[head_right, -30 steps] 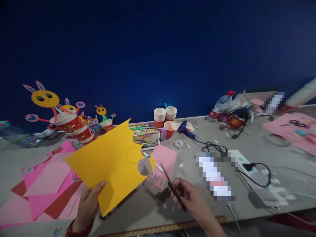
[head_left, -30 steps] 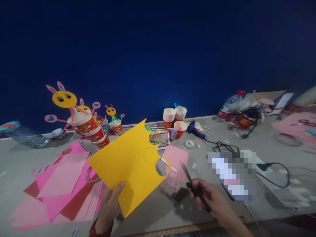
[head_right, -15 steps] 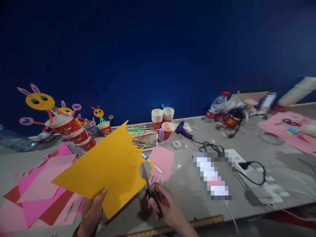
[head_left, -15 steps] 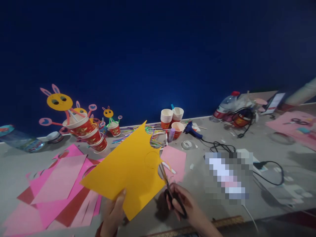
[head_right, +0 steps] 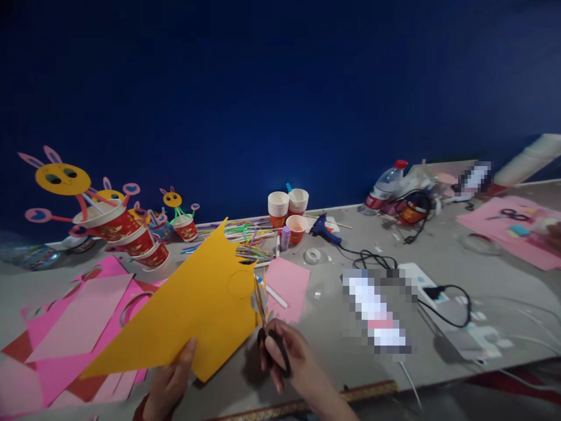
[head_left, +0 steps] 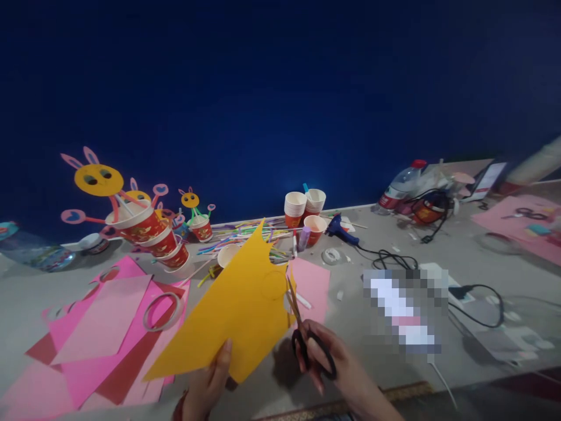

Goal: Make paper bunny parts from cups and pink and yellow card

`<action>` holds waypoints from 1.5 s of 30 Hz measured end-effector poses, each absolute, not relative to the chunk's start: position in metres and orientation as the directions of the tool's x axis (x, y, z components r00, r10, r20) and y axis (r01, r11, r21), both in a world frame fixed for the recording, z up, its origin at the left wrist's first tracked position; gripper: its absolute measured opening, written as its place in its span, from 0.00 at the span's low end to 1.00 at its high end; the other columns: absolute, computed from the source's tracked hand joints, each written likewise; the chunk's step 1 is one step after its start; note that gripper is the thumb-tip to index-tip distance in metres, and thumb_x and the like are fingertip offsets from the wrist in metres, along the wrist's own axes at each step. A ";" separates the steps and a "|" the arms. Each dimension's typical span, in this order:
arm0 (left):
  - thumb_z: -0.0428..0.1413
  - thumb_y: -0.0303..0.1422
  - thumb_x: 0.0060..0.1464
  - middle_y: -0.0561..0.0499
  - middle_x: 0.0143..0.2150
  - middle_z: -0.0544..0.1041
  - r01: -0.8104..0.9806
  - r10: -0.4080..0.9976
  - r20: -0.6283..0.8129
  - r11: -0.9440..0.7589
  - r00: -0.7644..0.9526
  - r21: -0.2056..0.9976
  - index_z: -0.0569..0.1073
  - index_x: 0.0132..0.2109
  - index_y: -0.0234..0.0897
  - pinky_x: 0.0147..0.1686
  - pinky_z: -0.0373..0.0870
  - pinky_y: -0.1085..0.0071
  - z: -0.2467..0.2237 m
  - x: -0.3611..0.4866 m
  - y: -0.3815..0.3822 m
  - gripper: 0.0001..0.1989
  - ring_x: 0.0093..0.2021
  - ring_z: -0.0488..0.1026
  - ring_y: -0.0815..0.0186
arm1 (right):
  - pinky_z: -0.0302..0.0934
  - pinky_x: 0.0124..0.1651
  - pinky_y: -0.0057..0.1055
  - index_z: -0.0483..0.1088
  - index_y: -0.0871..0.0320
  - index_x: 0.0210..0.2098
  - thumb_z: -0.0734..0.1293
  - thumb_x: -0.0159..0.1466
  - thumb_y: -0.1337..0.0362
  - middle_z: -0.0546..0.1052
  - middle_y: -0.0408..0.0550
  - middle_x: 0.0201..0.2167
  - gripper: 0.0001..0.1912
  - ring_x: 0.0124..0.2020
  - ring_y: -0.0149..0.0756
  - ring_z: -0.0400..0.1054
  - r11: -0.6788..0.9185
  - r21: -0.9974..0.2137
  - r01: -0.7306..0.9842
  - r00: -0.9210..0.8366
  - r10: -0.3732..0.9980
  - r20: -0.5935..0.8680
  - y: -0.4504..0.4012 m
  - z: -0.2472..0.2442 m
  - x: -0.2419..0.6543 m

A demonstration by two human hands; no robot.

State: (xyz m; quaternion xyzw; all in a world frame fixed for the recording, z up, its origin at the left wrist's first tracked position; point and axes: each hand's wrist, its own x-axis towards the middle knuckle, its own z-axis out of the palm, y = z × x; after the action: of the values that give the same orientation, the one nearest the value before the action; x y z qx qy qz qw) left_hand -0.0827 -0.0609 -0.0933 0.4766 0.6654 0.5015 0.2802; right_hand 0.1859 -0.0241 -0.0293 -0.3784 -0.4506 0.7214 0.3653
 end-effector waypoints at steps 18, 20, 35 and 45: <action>0.66 0.53 0.39 0.42 0.41 0.84 -0.134 0.864 -0.306 0.275 -0.399 0.952 0.82 0.38 0.35 0.53 0.74 0.61 -0.095 -0.046 -0.069 0.27 0.50 0.78 0.48 | 0.54 0.21 0.24 0.63 0.56 0.34 0.67 0.58 0.35 0.72 0.43 0.26 0.29 0.18 0.24 0.56 -0.181 -0.948 -0.262 -0.349 0.933 -0.081 -0.022 -0.032 0.180; 0.67 0.53 0.38 0.42 0.42 0.84 -0.086 0.867 -0.294 0.284 -0.403 0.955 0.82 0.38 0.36 0.56 0.72 0.61 -0.097 -0.048 -0.070 0.26 0.51 0.77 0.49 | 0.54 0.21 0.23 0.62 0.56 0.34 0.68 0.58 0.36 0.71 0.42 0.26 0.28 0.18 0.24 0.56 -0.185 -0.950 -0.251 -0.359 0.929 -0.086 -0.021 -0.031 0.180; 0.65 0.51 0.42 0.42 0.42 0.84 0.033 0.904 -0.237 0.266 -0.357 0.963 0.82 0.40 0.37 0.62 0.66 0.60 -0.080 -0.050 -0.071 0.24 0.57 0.74 0.48 | 0.49 0.20 0.23 0.62 0.56 0.33 0.70 0.61 0.46 0.67 0.41 0.27 0.20 0.24 0.28 0.59 -0.156 -0.976 -0.154 -0.402 0.912 -0.082 -0.007 -0.020 0.201; 0.68 0.48 0.38 0.45 0.42 0.84 -0.105 0.844 -0.340 0.327 -0.414 0.939 0.81 0.37 0.38 0.61 0.66 0.59 -0.091 -0.049 -0.077 0.22 0.57 0.73 0.47 | 0.55 0.30 0.28 0.62 0.56 0.31 0.70 0.61 0.46 0.69 0.42 0.26 0.21 0.27 0.32 0.61 -0.063 -0.991 -0.117 -0.435 0.901 -0.006 -0.001 -0.028 0.203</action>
State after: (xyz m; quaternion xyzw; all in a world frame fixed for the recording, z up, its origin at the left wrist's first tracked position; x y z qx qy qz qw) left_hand -0.0490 -0.0767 -0.0906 0.2765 0.6688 0.5099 0.4652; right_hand 0.2034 -0.0014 -0.0281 -0.3520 -0.5567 0.6383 0.3985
